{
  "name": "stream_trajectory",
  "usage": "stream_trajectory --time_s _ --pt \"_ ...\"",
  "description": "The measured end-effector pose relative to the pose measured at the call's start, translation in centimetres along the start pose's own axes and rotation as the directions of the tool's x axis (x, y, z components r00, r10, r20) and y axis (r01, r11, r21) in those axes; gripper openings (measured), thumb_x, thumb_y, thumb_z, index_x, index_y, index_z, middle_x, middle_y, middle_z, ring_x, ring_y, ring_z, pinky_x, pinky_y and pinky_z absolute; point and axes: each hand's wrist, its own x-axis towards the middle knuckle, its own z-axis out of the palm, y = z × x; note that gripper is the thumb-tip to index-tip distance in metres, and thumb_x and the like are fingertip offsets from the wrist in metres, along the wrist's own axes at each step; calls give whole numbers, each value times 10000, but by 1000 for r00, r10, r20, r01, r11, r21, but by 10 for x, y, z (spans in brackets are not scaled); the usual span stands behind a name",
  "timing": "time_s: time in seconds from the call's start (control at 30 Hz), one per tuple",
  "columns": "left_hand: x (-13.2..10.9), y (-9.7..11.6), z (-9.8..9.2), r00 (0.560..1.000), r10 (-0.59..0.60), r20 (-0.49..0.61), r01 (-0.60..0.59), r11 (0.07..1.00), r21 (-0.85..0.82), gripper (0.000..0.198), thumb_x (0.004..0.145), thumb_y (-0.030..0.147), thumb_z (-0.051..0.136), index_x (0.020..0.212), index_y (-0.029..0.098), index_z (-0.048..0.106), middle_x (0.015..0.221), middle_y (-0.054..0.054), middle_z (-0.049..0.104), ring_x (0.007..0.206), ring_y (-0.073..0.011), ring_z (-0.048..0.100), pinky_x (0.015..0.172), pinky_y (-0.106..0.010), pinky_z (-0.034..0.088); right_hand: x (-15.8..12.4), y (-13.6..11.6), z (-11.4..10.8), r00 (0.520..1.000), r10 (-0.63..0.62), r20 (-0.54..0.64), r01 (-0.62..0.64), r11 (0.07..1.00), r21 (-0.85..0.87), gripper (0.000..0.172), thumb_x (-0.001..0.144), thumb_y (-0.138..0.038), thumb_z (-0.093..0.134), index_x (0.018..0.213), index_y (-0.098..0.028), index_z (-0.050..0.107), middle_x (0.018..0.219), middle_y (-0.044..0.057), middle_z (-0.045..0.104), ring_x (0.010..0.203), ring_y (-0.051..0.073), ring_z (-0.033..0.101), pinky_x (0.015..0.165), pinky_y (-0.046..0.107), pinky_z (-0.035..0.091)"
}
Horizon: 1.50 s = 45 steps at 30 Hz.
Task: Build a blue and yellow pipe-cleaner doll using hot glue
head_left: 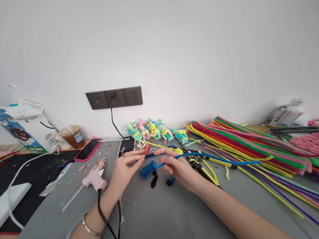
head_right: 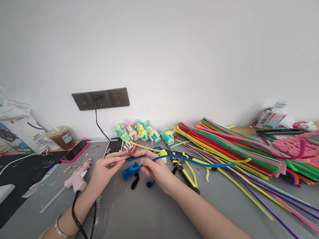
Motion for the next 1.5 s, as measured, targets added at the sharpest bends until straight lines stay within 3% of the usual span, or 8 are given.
stream_trajectory --time_s 0.23,0.4,0.53,0.67,1.0,1.23,1.4,1.5 --pt "1 8 -2 1000 5 -14 -3 996 89 275 897 326 597 709 202 755 1014 -107 744 947 -247 710 715 -309 580 0 -1 1 1000 14 -6 -14 998 -53 256 825 -319 608 1043 -185 632 505 -91 342 510 107 231 549 282 155" --pt "2 11 -4 1000 -1 -11 2 992 126 440 943 305 487 534 181 588 825 -77 670 832 -205 673 634 -256 510 0 -3 3 1000 17 -4 -17 996 -93 277 832 -353 601 1047 -179 620 492 -97 333 507 102 228 538 274 152" --pt "1 6 -2 999 -37 14 35 992 118 328 945 317 500 721 183 698 944 -88 679 896 -210 675 601 -237 505 -1 -3 3 1000 13 2 -13 995 -102 274 841 -360 602 1045 -177 615 488 -100 340 502 97 239 532 270 158" --pt "2 2 0 999 -28 30 25 994 110 197 929 292 543 884 193 707 998 -79 694 932 -202 675 710 -255 536 -1 -1 3 1000 11 11 -9 994 -111 258 843 -359 604 1032 -182 611 486 -102 348 491 91 245 527 269 159" --pt "2 7 0 994 -90 62 81 988 131 273 988 355 409 862 195 591 907 -49 666 855 -185 637 752 -276 494 -1 -4 6 1000 11 -11 -13 989 -145 269 822 -367 612 1013 -178 610 488 -97 378 487 93 275 511 260 191" --pt "1 5 1 991 -47 125 29 990 138 393 995 366 392 675 187 534 880 -63 617 812 -192 615 754 -302 465 2 3 2 999 -35 -37 28 985 -172 188 823 -364 642 901 -196 607 588 -56 485 552 106 397 540 253 289" --pt "0 2 2 993 -60 101 43 986 163 227 987 266 403 1128 213 573 1131 -90 628 988 -205 624 796 -307 491 2 4 0 997 -62 -55 46 966 -256 206 791 -387 710 848 -197 654 740 -13 589 648 123 528 625 266 404" --pt "-2 2 2 983 -8 183 -21 988 154 256 1001 273 401 1110 229 628 1162 -89 626 1095 -216 600 916 -344 476 2 2 1 996 -75 -52 58 960 -274 226 764 -404 750 836 -199 688 830 2 631 710 134 582 705 285 470"
